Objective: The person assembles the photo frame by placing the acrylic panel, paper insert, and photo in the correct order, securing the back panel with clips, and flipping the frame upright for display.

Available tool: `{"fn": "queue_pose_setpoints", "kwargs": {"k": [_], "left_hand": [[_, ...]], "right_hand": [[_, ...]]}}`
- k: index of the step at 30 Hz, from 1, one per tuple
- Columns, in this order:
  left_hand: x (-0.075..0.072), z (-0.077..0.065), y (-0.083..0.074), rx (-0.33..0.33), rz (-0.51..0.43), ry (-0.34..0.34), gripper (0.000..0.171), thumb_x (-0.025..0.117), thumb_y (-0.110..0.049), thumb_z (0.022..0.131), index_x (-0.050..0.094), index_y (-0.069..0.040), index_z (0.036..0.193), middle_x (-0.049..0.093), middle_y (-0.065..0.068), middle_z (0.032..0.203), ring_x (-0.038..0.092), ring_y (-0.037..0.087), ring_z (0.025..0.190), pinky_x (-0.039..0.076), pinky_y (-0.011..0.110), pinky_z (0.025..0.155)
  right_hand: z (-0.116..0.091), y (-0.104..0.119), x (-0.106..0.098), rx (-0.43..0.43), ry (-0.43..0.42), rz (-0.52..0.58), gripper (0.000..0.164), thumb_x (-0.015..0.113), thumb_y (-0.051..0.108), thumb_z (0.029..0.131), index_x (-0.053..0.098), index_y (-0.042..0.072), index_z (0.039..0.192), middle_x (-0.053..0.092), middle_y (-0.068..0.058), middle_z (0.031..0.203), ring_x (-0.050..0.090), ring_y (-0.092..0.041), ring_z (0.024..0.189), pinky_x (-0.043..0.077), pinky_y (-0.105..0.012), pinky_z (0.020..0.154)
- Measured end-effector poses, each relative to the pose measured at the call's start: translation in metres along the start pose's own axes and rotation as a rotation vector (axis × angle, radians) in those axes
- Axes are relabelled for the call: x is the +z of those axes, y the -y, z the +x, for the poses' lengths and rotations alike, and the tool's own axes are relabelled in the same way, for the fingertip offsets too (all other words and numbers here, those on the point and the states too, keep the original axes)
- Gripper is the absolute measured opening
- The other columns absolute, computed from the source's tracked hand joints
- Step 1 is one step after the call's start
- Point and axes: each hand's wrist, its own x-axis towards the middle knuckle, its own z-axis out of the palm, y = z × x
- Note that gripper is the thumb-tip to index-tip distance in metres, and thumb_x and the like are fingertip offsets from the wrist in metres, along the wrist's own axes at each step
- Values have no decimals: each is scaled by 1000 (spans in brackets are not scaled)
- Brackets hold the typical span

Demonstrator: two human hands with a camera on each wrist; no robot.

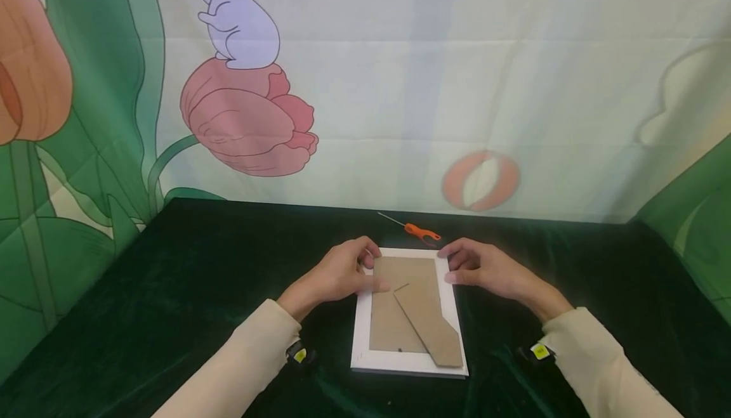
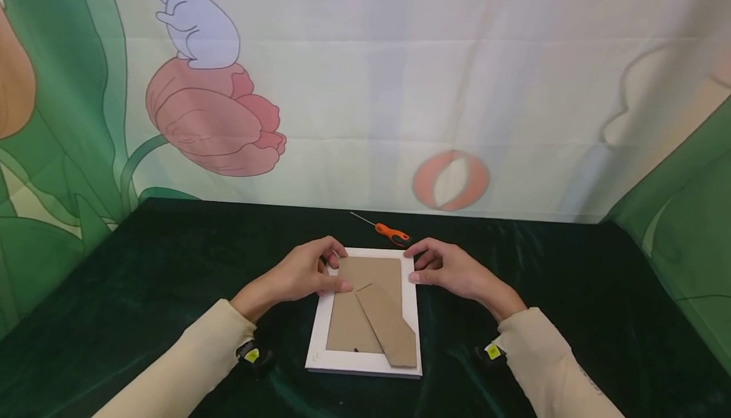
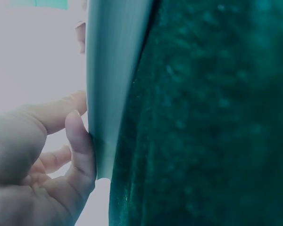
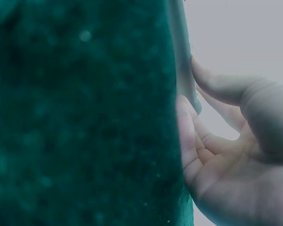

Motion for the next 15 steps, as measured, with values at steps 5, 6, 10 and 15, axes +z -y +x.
{"fn": "queue_pose_setpoints", "kwargs": {"k": [5,6,10,15], "left_hand": [[0,0,-1,20,25,1,53,93,-24,84,64,-4,124,61,7,103,62,24,96,62,27,72],[0,0,-1,22,29,0,53,93,-24,84,64,-4,124,61,6,103,62,24,96,62,27,72],[-1,0,-1,23,39,4,53,93,-24,84,64,-4,123,60,6,102,61,24,95,61,27,71],[-1,0,-1,15,39,20,52,92,-25,85,64,-4,124,60,5,102,60,23,94,59,27,70]], "right_hand": [[1,0,0,2,1,-5,47,83,27,95,64,11,135,67,-8,115,66,-27,101,60,-50,94],[1,0,0,3,0,-4,47,83,27,95,64,10,135,67,-8,115,66,-27,101,60,-50,94],[2,0,0,8,4,0,47,83,27,95,64,11,135,67,-9,116,66,-27,101,60,-50,95],[1,0,0,16,13,-4,48,83,27,95,63,10,136,67,-9,117,65,-27,102,59,-51,96]]}}
